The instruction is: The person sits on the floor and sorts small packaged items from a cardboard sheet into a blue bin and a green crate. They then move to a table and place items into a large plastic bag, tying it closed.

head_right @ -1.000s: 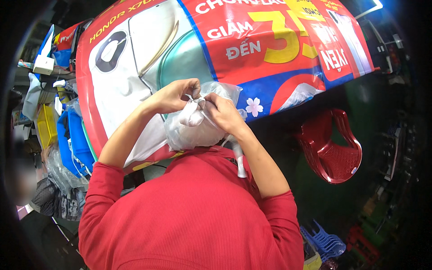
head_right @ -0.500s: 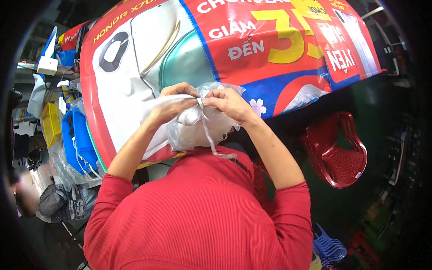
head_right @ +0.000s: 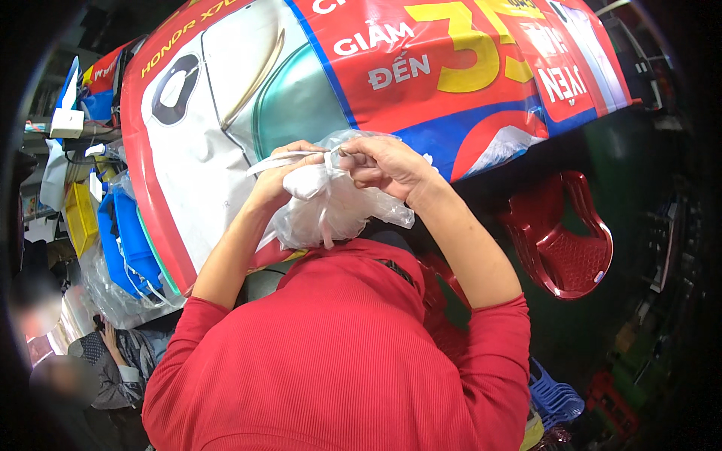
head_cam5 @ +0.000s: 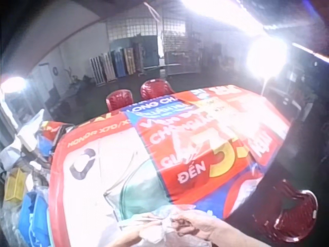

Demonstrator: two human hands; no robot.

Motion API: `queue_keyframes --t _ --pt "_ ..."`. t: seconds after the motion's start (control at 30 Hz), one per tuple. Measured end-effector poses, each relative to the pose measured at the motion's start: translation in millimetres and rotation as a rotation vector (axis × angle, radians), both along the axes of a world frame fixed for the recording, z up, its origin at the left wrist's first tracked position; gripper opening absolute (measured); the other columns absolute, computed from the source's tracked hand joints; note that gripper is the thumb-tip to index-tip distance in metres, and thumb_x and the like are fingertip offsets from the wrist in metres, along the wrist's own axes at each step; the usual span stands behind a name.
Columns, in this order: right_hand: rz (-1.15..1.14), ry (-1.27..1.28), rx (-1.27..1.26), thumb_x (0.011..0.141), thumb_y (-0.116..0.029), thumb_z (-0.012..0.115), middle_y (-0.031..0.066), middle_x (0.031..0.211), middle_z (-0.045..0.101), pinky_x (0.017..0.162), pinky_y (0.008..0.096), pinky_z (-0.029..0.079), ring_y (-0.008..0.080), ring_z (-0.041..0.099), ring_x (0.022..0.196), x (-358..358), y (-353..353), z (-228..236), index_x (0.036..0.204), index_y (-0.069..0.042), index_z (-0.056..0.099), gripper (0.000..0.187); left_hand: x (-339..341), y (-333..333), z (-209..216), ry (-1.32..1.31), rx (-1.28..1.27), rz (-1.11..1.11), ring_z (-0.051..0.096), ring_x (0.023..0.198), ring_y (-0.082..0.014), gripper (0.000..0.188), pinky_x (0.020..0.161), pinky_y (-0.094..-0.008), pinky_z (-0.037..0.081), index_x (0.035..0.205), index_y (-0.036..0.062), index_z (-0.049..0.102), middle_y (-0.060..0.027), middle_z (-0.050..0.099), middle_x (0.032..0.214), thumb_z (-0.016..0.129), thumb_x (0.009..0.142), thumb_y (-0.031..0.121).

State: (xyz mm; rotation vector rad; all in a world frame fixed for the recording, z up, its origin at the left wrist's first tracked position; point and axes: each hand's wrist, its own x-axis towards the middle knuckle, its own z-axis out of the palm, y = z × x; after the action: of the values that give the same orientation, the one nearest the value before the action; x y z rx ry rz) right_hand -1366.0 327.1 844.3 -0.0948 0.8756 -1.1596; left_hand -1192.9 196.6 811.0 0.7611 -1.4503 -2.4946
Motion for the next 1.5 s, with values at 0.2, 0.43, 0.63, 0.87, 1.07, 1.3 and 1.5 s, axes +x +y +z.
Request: queue_keyframes --t 0.2,0.43,0.63,0.87,1.07,1.3,1.5 --pt "0.730 1.525 -0.068 0.079 -0.031 0.063 0.0111 0.070 0.060 0.064 0.0292 0.044 0.0211 0.057 0.062 -24 22 57 0.076 -0.001 0.062 0.030 -2 3 0 -0.043 -0.023 -0.063 0.060 0.079 -0.0115 0.020 0.069 -0.0240 0.047 0.094 -0.0016 0.065 -0.0079 0.066 0.086 0.069 0.079 0.011" --pt "-0.080 0.476 -0.352 0.091 -0.019 0.054 -0.0011 0.080 0.052 0.074 0.0227 0.038 0.0077 0.049 0.078 -2 17 47 0.084 -0.004 0.052 0.017 0 -12 1 -0.062 0.128 -0.041 0.062 0.075 -0.0139 0.022 0.067 -0.0269 0.050 0.091 0.0006 0.065 -0.0076 0.065 0.086 0.059 0.089 0.022" --pt "0.160 1.347 -0.127 0.086 -0.015 0.055 0.0125 0.073 0.061 0.065 0.0314 0.044 0.0204 0.057 0.067 5 45 53 0.085 0.003 0.060 0.018 -1 -31 15 -0.353 -0.414 0.021 0.058 0.088 -0.0188 0.052 0.082 -0.0320 0.045 0.093 -0.0051 0.064 -0.0100 0.063 0.087 0.042 0.095 0.042" --pt "0.366 1.526 -0.286 0.085 -0.014 0.057 0.0176 0.060 0.053 0.049 0.0403 0.043 0.0354 0.056 0.056 50 94 49 0.078 -0.004 0.053 0.013 -3 -67 -2 -0.207 0.488 0.371 0.055 0.071 -0.0200 0.036 0.080 -0.0408 0.047 0.061 0.0073 0.048 -0.0087 0.057 0.073 0.058 0.089 0.029" --pt "0.227 1.199 -0.285 0.088 -0.013 0.055 0.0104 0.055 0.053 0.046 0.0337 0.040 0.0230 0.055 0.049 59 110 63 0.085 -0.002 0.057 0.012 11 -57 -16 0.023 0.479 0.235 0.059 0.075 -0.0218 0.032 0.081 -0.0397 0.048 0.079 0.0045 0.053 -0.0090 0.059 0.078 0.052 0.091 0.034" --pt "0.093 0.645 -0.362 0.092 -0.021 0.047 0.0052 0.060 0.054 0.051 0.0246 0.044 0.0142 0.054 0.053 35 29 87 0.087 0.004 0.056 0.028 23 -23 42 0.063 -0.164 -0.405 0.057 0.087 -0.0130 0.037 0.083 -0.0294 0.046 0.107 -0.0023 0.058 -0.0061 0.062 0.093 0.064 0.084 0.026" --pt "-0.085 1.113 -0.343 0.094 -0.035 0.046 0.0113 0.081 0.064 0.059 0.0291 0.047 0.0130 0.060 0.065 27 -50 77 0.098 0.002 0.057 0.039 20 -10 55 -0.061 -0.561 -0.333 0.058 0.081 -0.0091 0.013 0.075 -0.0257 0.047 0.094 0.0002 0.066 -0.0026 0.064 0.084 0.061 0.085 0.008"
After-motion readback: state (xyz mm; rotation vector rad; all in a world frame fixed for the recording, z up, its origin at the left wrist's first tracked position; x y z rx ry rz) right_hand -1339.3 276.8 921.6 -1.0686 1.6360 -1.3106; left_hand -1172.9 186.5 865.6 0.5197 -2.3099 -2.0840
